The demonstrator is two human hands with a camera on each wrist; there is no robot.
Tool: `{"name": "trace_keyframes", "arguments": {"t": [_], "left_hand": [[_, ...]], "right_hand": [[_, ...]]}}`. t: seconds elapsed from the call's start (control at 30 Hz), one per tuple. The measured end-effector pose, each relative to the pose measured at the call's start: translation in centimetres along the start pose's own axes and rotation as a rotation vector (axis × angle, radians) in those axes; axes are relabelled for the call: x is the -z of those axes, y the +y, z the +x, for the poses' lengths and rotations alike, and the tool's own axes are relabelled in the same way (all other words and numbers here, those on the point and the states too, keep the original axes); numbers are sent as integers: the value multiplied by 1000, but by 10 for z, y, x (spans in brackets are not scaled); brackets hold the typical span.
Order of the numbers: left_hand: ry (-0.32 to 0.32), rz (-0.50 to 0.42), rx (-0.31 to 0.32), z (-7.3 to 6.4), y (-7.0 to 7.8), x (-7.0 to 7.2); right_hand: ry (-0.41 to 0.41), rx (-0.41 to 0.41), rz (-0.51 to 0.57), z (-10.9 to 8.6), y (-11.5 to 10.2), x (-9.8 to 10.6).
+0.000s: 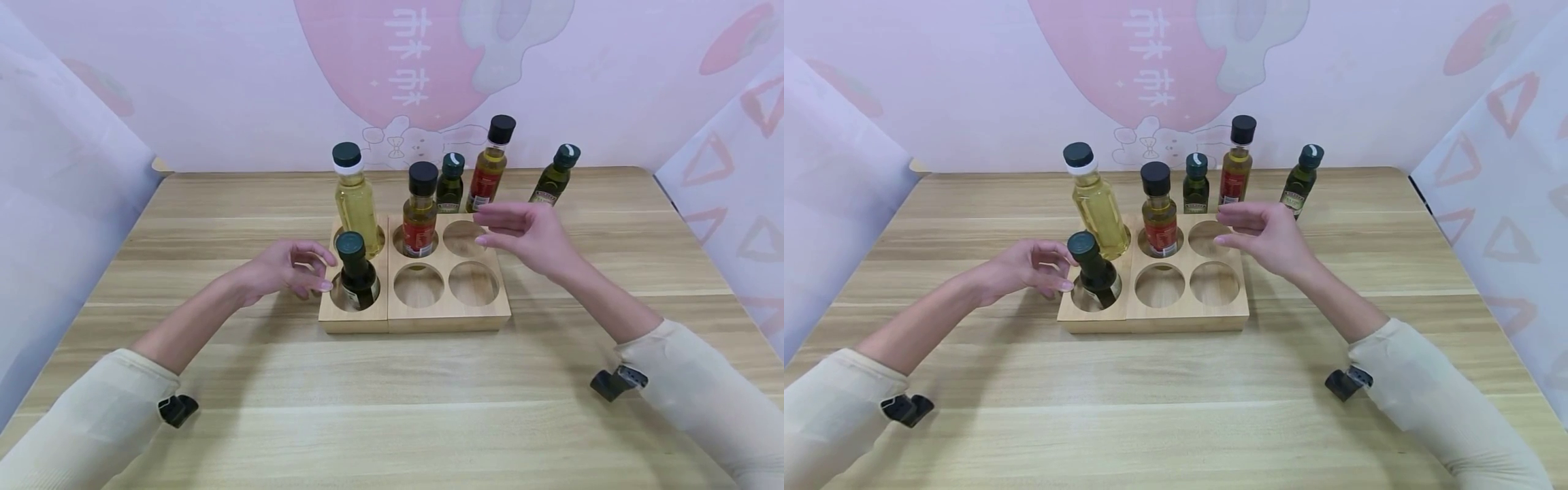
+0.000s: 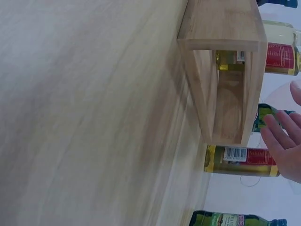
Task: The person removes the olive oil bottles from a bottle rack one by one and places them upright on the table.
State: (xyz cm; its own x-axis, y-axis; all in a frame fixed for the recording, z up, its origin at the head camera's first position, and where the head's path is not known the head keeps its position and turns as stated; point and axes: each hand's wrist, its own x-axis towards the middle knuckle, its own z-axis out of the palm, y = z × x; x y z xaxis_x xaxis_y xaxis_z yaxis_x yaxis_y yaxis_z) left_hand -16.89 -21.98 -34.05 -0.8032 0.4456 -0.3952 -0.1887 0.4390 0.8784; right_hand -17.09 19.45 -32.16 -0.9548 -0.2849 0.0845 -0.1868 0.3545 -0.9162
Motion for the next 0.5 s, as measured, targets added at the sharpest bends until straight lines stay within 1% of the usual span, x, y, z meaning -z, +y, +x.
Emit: {"name": "trace_keyframes", "arguments": {"t": [0.2,0.5], "left_hand": [[3,6,-1,0,1,-1],[3,6,0,-2,2,-1]], "right_hand": [[6,56,13,5,-7,-6],[1,113,98,17,-22,-18]]}}
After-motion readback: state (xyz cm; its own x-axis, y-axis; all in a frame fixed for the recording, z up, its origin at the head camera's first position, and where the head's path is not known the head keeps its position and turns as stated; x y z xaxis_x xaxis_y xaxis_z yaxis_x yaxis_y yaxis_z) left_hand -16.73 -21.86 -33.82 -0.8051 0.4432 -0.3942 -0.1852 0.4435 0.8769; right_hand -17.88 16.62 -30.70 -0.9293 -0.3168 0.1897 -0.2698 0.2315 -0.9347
